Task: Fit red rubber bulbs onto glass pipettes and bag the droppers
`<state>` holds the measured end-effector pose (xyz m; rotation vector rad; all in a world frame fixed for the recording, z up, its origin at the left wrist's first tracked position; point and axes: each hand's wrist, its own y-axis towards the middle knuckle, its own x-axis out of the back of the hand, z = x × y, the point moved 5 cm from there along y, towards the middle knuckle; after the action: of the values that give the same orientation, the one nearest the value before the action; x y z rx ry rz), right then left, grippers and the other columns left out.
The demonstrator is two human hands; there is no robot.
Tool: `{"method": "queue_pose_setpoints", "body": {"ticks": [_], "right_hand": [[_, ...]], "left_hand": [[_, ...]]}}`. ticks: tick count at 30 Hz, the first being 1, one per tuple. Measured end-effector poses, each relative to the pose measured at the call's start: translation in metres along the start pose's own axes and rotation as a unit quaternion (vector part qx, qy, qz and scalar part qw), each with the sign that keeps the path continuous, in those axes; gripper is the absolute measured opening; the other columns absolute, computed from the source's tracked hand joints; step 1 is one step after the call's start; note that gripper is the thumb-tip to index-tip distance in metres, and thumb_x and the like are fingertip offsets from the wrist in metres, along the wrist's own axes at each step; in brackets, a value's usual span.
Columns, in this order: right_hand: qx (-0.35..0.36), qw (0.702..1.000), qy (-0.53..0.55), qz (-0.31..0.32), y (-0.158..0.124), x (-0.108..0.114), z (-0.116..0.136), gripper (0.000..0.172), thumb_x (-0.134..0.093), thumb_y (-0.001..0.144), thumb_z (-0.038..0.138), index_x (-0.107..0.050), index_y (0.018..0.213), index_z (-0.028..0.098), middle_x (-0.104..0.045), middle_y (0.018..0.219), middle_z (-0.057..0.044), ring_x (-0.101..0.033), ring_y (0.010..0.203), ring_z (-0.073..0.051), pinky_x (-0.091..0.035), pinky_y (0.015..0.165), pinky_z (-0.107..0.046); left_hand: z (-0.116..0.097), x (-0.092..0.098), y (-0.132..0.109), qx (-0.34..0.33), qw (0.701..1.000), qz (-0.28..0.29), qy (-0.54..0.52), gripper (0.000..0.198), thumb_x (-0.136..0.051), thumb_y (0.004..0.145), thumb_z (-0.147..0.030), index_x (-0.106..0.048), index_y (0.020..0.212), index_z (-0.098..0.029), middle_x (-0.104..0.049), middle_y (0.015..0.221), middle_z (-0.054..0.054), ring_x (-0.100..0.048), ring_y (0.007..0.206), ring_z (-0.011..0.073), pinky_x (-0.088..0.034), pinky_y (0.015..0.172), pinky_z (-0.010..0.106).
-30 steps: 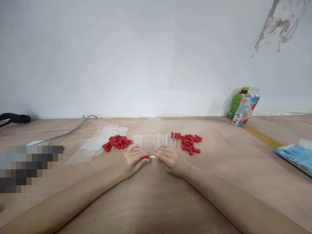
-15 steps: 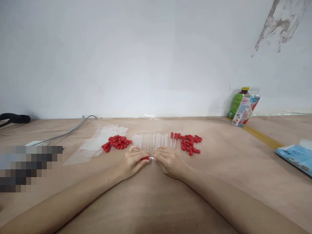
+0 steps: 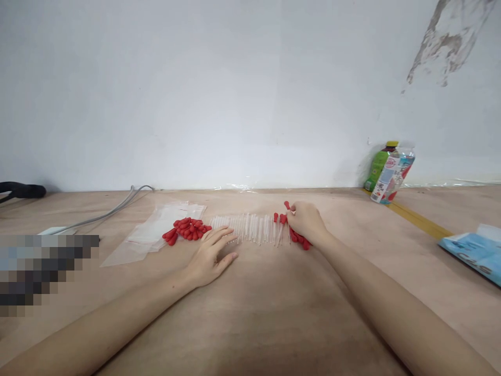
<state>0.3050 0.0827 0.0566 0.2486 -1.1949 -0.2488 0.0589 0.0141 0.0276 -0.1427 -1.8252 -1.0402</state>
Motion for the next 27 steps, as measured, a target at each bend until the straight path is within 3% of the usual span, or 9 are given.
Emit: {"method": "queue_pose_setpoints", "body": {"ticks": [3, 7, 16, 27], "right_hand": [[-0.029, 0.999, -0.012, 0.010, 0.011, -0.007, -0.009, 0.027, -0.048, 0.074, 0.023, -0.060, 0.096, 0.012, -0.065, 0.086, -0.011, -0.058, 0.080, -0.020, -0.037, 0.061, -0.025], [-0.028, 0.999, -0.021, 0.032, 0.006, -0.019, -0.007, 0.025, -0.048, 0.072, 0.022, -0.060, 0.092, 0.013, -0.065, 0.079, -0.010, -0.059, 0.074, -0.020, -0.037, 0.059, -0.025], [-0.013, 0.999, -0.020, 0.037, -0.002, -0.022, 0.005, 0.027, -0.052, 0.073, 0.042, -0.056, 0.085, 0.018, -0.062, 0.078, -0.007, -0.057, 0.073, -0.020, -0.033, 0.052, -0.025], [0.037, 0.996, -0.020, 0.081, -0.003, -0.022, 0.008, 0.013, -0.050, 0.069, 0.017, -0.059, 0.079, 0.019, -0.064, 0.077, -0.003, -0.056, 0.069, -0.015, -0.034, 0.054, -0.022]], "left_hand": [[0.002, -0.001, 0.000, 0.012, 1.000, 0.000, 0.000, 0.030, -0.053, 0.078, -0.025, -0.054, 0.107, -0.019, -0.052, 0.116, 0.011, -0.044, 0.112, 0.0257, -0.033, 0.092, 0.045], [0.001, -0.001, 0.000, 0.017, 1.000, 0.005, 0.002, 0.028, -0.053, 0.077, -0.025, -0.056, 0.104, -0.020, -0.053, 0.113, 0.010, -0.046, 0.108, 0.0254, -0.034, 0.091, 0.045], [0.000, 0.001, 0.001, 0.018, 1.000, 0.016, -0.003, 0.024, -0.052, 0.078, -0.025, -0.058, 0.102, -0.021, -0.053, 0.111, 0.009, -0.046, 0.107, 0.0249, -0.033, 0.090, 0.045], [0.001, 0.000, 0.001, 0.026, 0.999, 0.021, 0.000, 0.022, -0.052, 0.078, -0.026, -0.060, 0.098, -0.020, -0.054, 0.108, 0.009, -0.047, 0.105, 0.0246, -0.031, 0.091, 0.047]]}}
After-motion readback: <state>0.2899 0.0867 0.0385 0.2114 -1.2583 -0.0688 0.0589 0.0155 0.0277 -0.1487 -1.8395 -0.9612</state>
